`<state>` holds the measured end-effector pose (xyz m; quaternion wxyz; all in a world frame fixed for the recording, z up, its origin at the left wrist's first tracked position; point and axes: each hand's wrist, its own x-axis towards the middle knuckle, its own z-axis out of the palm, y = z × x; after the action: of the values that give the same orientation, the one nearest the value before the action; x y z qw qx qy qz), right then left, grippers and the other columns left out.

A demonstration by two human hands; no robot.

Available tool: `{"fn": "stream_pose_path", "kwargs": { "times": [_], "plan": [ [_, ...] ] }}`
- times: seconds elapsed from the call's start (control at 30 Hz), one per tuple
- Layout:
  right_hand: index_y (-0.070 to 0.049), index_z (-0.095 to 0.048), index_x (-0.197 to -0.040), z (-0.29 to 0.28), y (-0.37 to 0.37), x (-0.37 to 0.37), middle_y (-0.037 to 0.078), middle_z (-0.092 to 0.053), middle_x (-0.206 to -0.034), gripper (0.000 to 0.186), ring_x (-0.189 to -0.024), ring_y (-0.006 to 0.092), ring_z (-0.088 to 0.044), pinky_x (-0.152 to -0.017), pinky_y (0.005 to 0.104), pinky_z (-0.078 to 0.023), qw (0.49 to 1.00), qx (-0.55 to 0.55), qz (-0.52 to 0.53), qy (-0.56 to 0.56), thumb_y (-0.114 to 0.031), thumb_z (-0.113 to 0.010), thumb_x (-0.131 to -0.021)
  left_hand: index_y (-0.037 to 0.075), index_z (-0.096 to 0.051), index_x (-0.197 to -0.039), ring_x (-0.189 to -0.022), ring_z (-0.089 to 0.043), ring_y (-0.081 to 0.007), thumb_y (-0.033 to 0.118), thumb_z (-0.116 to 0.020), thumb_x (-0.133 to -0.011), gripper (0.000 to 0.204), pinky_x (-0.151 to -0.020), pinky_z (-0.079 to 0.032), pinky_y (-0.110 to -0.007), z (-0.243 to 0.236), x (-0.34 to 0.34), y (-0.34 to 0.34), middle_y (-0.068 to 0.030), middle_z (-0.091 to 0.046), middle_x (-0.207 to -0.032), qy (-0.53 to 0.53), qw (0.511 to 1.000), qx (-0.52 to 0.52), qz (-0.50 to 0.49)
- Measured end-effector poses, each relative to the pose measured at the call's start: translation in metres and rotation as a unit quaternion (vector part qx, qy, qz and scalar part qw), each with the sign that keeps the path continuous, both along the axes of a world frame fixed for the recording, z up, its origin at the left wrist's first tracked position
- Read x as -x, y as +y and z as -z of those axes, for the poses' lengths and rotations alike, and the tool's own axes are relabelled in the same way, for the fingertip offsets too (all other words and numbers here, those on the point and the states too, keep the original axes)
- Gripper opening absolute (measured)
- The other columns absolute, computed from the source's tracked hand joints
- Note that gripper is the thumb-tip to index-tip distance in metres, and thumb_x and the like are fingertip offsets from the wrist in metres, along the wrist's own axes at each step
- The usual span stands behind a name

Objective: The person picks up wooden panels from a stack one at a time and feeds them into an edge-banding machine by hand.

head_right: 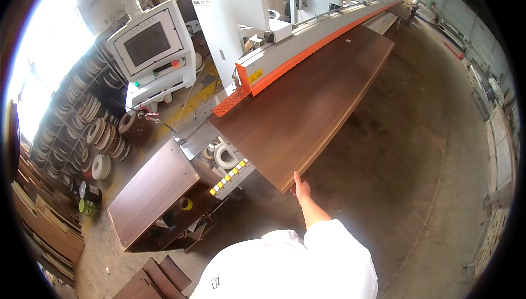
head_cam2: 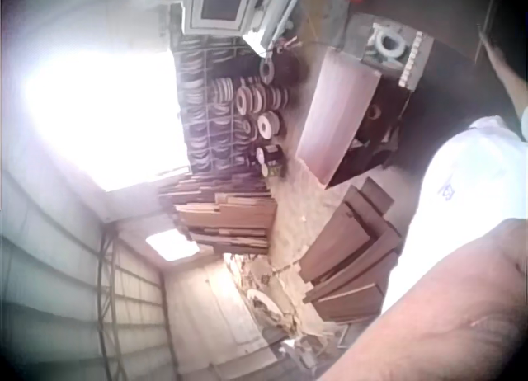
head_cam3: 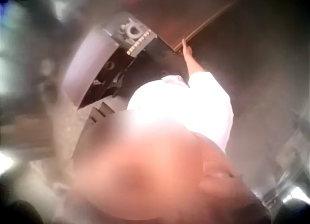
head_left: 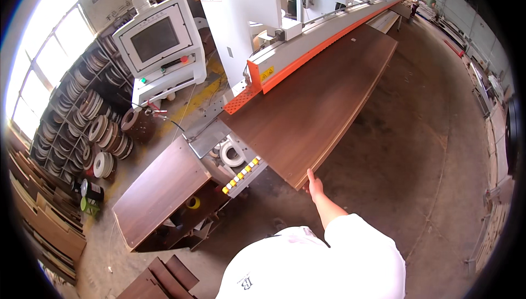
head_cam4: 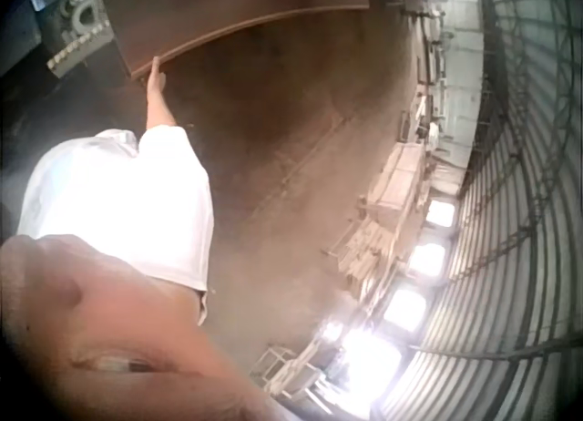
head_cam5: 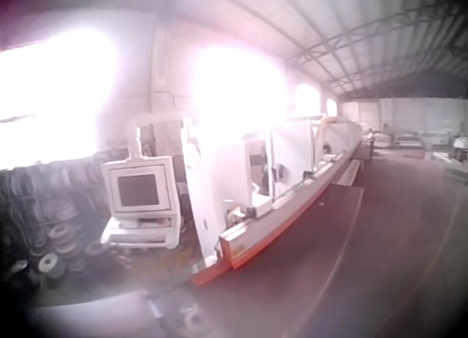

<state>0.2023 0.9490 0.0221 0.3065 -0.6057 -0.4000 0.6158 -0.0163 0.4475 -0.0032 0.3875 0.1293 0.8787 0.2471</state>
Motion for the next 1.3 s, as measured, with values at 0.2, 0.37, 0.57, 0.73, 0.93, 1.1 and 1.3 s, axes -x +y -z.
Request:
{"fn": "stream_pose_path", "kwargs": {
  "times": [0.2, 0.37, 0.57, 0.73, 0.93, 1.1, 1.3],
  "plan": [
    [-0.008, -0.062, -0.116, 0.047, -0.139, -0.030, 0.006, -0.071, -0.102, 0.071, -0.090, 0.0154, -0.065, -0.072, 0.0351, -0.050, 0.934, 0.168, -0.299, -0.102, -0.072, -0.053, -0.088, 0.001, -0.069, -0.093, -0.076, -0.065, -0.0253, 0.042, -0.055, -0.098, 0.044, -0.072, -0.050, -0.040, -0.001, -0.006, -0.026, -0.0173, -0.069, -0.082, -0.003, 0.999, -0.038, 0.018],
    [-0.015, -0.052, -0.141, -0.123, -0.222, -0.060, 0.006, -0.061, -0.131, 0.077, -0.120, 0.0228, -0.054, -0.092, 0.0436, -0.047, 0.843, 0.201, -0.500, 0.002, -0.071, -0.054, -0.088, 0.001, -0.069, -0.093, -0.076, -0.065, -0.0254, 0.042, -0.054, -0.098, 0.044, -0.073, -0.050, -0.040, 0.018, -0.027, -0.073, -0.0173, -0.070, -0.083, -0.006, 0.999, -0.040, 0.014],
    [-0.026, -0.046, -0.149, -0.091, -0.257, -0.085, 0.005, -0.044, -0.152, 0.080, -0.134, 0.0304, -0.045, -0.104, 0.0526, -0.039, 0.704, 0.309, -0.609, -0.195, -0.077, -0.048, -0.087, 0.001, -0.070, -0.093, -0.077, -0.065, -0.0256, 0.042, -0.054, -0.098, 0.044, -0.073, -0.050, -0.041, 0.037, -0.062, -0.133, -0.0173, -0.070, -0.083, -0.025, 0.999, -0.036, 0.009],
    [-0.027, -0.045, -0.149, -0.005, -0.295, -0.106, 0.004, -0.042, -0.155, 0.081, -0.135, 0.0282, -0.044, -0.108, 0.0488, -0.037, 0.763, 0.311, -0.545, -0.155, -0.079, -0.044, -0.087, 0.001, -0.070, -0.093, -0.077, -0.066, -0.0258, 0.041, -0.054, -0.098, 0.044, -0.074, -0.050, -0.041, 0.056, -0.101, -0.196, -0.0173, -0.070, -0.083, -0.041, 0.998, -0.039, -0.021],
    [-0.010, -0.069, -0.124, -0.004, -0.305, -0.071, 0.010, -0.069, -0.121, 0.064, -0.109, 0.0223, -0.063, -0.090, 0.0396, -0.050, 0.765, 0.341, -0.509, -0.198, -0.064, -0.057, -0.091, 0.001, -0.069, -0.091, -0.076, -0.066, -0.0255, 0.042, -0.053, -0.098, 0.044, -0.074, -0.052, -0.040, 0.075, -0.137, -0.271, -0.0161, -0.069, -0.081, -0.039, 0.988, -0.101, -0.108],
    [-0.008, -0.070, -0.120, 0.020, -0.288, -0.011, 0.012, -0.070, -0.117, 0.060, -0.106, 0.0236, -0.065, -0.089, 0.0392, -0.051, 0.722, 0.229, -0.607, -0.242, -0.059, -0.059, -0.091, 0.005, -0.067, -0.086, -0.067, -0.066, -0.0212, 0.042, -0.053, -0.098, 0.041, -0.065, -0.053, -0.037, 0.049, -0.139, -0.258, -0.0085, -0.069, -0.075, -0.095, 0.957, -0.116, -0.249],
    [-0.006, -0.072, -0.116, 0.069, -0.272, 0.099, 0.014, -0.072, -0.112, 0.054, -0.101, 0.0252, -0.067, -0.087, 0.0388, -0.052, 0.551, 0.032, -0.783, -0.285, -0.053, -0.062, -0.091, 0.004, -0.068, -0.089, -0.072, -0.068, -0.0211, 0.041, -0.052, -0.098, 0.041, -0.070, -0.053, -0.038, 0.028, -0.137, -0.268, -0.0084, -0.071, -0.081, -0.077, 0.909, -0.103, -0.397]
  ]
}}
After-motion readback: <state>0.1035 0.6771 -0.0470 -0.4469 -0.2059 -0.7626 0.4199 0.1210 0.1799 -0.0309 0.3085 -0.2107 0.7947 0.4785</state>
